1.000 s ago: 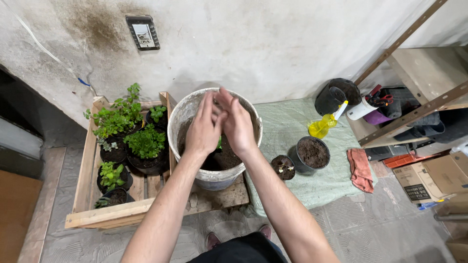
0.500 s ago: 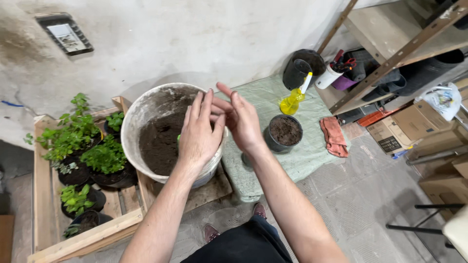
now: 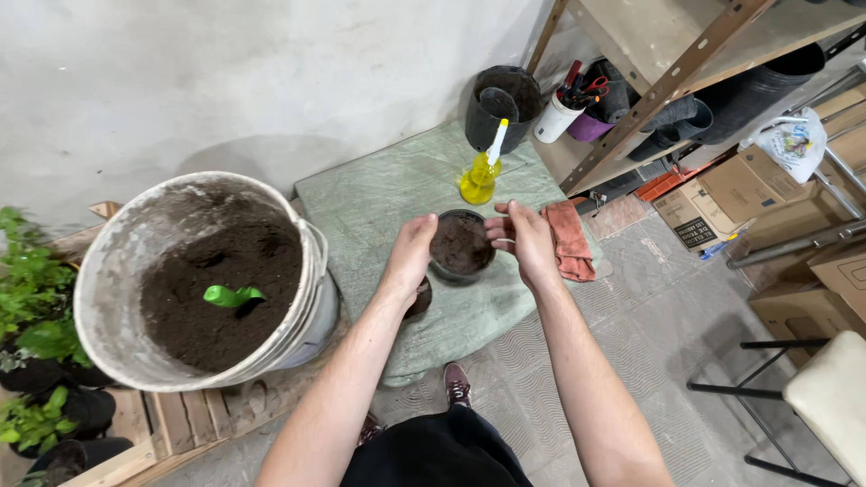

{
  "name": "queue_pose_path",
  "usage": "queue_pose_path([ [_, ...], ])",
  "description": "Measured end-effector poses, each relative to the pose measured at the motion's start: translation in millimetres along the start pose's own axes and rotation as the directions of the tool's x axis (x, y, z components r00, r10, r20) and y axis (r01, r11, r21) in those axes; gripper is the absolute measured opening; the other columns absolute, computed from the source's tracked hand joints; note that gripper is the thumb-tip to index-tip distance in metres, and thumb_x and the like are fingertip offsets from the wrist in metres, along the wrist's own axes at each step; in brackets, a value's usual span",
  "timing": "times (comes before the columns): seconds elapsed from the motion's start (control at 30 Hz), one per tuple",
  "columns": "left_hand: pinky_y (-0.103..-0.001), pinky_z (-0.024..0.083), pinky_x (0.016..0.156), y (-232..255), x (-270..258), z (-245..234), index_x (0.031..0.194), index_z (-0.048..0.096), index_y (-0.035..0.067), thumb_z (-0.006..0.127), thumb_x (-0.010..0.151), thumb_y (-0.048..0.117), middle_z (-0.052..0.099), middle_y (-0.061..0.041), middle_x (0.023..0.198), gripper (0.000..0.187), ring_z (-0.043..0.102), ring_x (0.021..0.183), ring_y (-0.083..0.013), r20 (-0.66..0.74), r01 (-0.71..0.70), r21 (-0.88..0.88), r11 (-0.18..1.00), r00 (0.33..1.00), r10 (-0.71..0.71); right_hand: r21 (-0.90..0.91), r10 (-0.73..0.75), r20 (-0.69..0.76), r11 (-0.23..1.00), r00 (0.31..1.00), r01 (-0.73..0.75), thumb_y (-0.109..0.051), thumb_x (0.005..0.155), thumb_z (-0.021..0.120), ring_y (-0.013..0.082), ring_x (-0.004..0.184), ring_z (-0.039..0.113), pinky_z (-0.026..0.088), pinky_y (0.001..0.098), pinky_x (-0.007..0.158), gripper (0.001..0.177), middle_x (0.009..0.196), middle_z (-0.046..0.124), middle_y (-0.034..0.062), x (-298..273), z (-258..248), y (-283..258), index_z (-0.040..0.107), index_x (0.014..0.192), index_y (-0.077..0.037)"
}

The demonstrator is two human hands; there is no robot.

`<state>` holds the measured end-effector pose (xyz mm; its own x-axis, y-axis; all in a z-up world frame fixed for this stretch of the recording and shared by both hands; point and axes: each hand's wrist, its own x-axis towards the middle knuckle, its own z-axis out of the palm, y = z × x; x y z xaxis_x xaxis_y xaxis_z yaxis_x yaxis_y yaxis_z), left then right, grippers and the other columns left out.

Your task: The person scoops soil into small pots, places bulbs or seeds inside, and waters them using a spray bottle.

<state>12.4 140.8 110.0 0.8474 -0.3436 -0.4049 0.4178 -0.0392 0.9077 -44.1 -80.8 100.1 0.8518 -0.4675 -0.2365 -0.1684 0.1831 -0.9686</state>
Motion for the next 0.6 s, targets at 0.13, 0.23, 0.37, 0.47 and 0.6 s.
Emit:
queue_pose_path([
  [0.13, -0.07, 0.033, 0.13, -44.0, 75.0, 10.8, 0.178, 0.035, 0.011, 0.056, 0.111, 0.08, 0.036, -0.025, 0.18, 0.098, 0.033, 0.168, -0.047, -0.124, 0.174, 0.194, 0.965, 0.981, -0.152, -0.139, 0.149, -0.054, 0.978, 0.987, -0.155, -0.045, 0.12, 0.056, 0.0293, 0.099, 0.082, 0.071, 0.046, 0.084, 0.052, 0.121, 0.082, 0.0251, 39.5, -51.8, 45.3, 0.072, 0.141, 0.001],
  [0.23, -0.064, 0.039, 0.13, -43.6, 98.8, 21.2, 0.171, 0.047, 0.002, 0.054, 0.11, 0.08, 0.053, -0.028, 0.17, 0.099, 0.043, 0.163, -0.0469, -0.177, 0.221, 0.276, 0.935, 0.968, -0.177, -0.228, 0.264, -0.007, 0.939, 0.965, -0.258, -0.053, 0.118, 0.059, 0.0315, 0.109, 0.078, 0.071, 0.0497, 0.088, 0.063, 0.129, 0.078, 0.0251, 67.2, -69.9, 88.6, 0.07, 0.146, 0.003],
  [0.37, -0.063, 0.043, 0.128, -66.1, 121.8, 23.3, 0.166, 0.056, 0.003, 0.058, 0.106, 0.082, 0.058, -0.026, 0.167, 0.099, 0.047, 0.161, -0.0453, -0.207, 0.264, 0.307, 0.914, 0.956, -0.207, -0.341, 0.399, 0.1, 0.874, 0.911, -0.346, -0.067, 0.117, 0.055, 0.0367, 0.112, 0.078, 0.069, 0.0528, 0.093, 0.083, 0.147, 0.066, 0.0315, 72.1, -56.8, 93.1, 0.057, 0.16, 0.003],
  [0.47, -0.071, 0.054, 0.112, -100.1, 146.1, 23.7, 0.159, 0.063, 0.004, 0.064, 0.106, 0.078, 0.061, -0.028, 0.162, 0.092, 0.054, 0.154, -0.049, -0.216, 0.299, 0.218, 0.929, 0.943, -0.253, -0.344, 0.471, 0.161, 0.851, 0.867, -0.397, -0.066, 0.118, 0.054, 0.0477, 0.111, 0.08, 0.069, 0.0589, 0.091, 0.086, 0.15, 0.058, 0.0424, 69.1, -42.7, 88.2, 0.052, 0.161, 0.007],
  [0.6, -0.069, 0.058, 0.103, -56.6, 103.3, 33.1, 0.162, 0.058, 0.002, 0.061, 0.112, 0.065, 0.061, -0.029, 0.156, 0.081, 0.06, 0.143, -0.0465, -0.247, 0.275, 0.025, 0.961, 0.933, -0.261, -0.318, 0.425, 0.12, 0.872, 0.897, -0.371, -0.064, 0.116, 0.054, 0.0537, 0.095, 0.081, 0.069, 0.0612, 0.081, 0.09, 0.13, 0.06, 0.0403, 64.0, -39.7, 60.7, 0.057, 0.15, 0.019],
])
